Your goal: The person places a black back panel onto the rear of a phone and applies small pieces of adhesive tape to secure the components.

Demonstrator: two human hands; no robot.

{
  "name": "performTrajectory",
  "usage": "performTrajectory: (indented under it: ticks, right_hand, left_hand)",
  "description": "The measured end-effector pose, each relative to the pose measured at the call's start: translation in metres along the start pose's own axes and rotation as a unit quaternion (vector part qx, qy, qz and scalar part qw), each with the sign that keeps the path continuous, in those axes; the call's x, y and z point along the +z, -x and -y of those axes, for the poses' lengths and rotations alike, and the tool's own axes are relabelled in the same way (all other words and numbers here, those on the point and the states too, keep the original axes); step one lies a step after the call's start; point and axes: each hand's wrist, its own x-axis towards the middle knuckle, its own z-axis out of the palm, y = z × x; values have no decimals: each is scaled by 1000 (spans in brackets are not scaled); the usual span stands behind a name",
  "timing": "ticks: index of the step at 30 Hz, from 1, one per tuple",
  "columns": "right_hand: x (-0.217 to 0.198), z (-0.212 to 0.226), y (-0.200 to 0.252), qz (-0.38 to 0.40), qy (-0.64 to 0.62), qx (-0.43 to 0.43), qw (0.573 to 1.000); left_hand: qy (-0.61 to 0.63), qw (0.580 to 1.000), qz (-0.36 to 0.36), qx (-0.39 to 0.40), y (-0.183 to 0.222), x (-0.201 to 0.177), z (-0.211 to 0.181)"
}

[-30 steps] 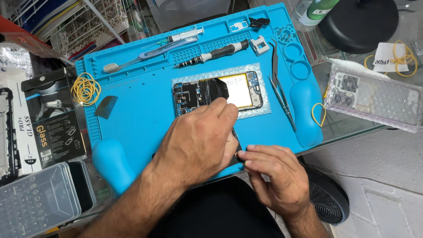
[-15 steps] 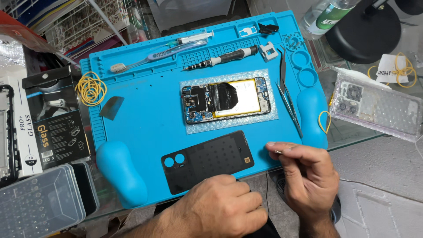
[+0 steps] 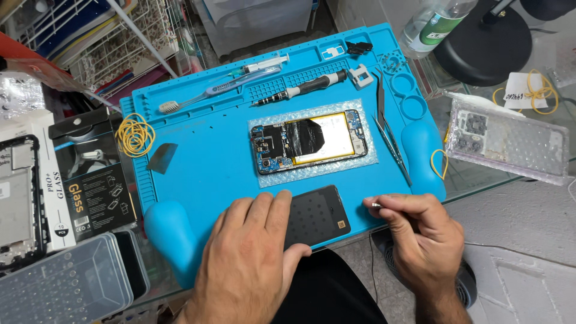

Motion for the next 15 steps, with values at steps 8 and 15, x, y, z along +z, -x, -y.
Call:
performTrajectory:
  ticks: [8, 15]
  right_hand:
    - [-1, -5, 3, -6, -42, 8, 999]
    - [-3, -8, 3, 0, -61, 8, 998]
  left_hand:
    - [117, 985, 97, -79, -27, -7, 14]
    - [127, 988, 64, -54, -24, -8, 16]
